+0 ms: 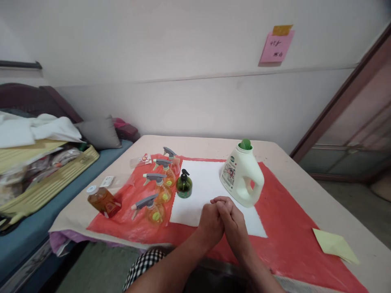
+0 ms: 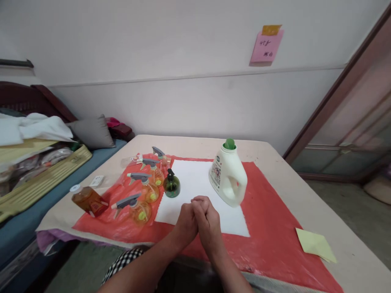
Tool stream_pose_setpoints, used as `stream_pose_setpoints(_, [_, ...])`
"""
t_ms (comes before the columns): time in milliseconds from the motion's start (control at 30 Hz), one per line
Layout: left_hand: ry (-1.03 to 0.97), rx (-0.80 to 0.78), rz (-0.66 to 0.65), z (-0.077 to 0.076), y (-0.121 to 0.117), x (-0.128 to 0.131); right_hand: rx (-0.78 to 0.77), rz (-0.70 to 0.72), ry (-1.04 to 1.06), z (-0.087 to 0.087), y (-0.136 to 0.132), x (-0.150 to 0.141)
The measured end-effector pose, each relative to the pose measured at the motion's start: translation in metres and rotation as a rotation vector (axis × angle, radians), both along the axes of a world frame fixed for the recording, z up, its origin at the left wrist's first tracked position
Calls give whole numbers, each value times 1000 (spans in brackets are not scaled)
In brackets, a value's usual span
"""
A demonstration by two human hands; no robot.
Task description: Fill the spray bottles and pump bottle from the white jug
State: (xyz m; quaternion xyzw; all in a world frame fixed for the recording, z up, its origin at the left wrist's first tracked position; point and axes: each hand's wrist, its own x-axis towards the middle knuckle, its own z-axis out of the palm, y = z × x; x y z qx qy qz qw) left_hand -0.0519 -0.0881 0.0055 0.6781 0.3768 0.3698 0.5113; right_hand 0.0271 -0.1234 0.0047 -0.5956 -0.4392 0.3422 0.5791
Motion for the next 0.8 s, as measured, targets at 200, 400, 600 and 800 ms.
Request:
stream_pose_setpoints(200, [-97, -12, -37, 1, 2, -4, 20, 130, 69, 1, 1, 12])
stream_pose_setpoints(400, [-246, -236, 152, 11, 17, -12, -16, -29, 213, 6, 9, 44])
stream_pose_setpoints(600, [-312, -323, 233, 6, 28, -22, -47, -115, 117, 13, 8, 58])
stream_pose_setpoints(800, [-278, -372, 225, 6, 27, -18, -76, -106, 74, 13, 10, 54])
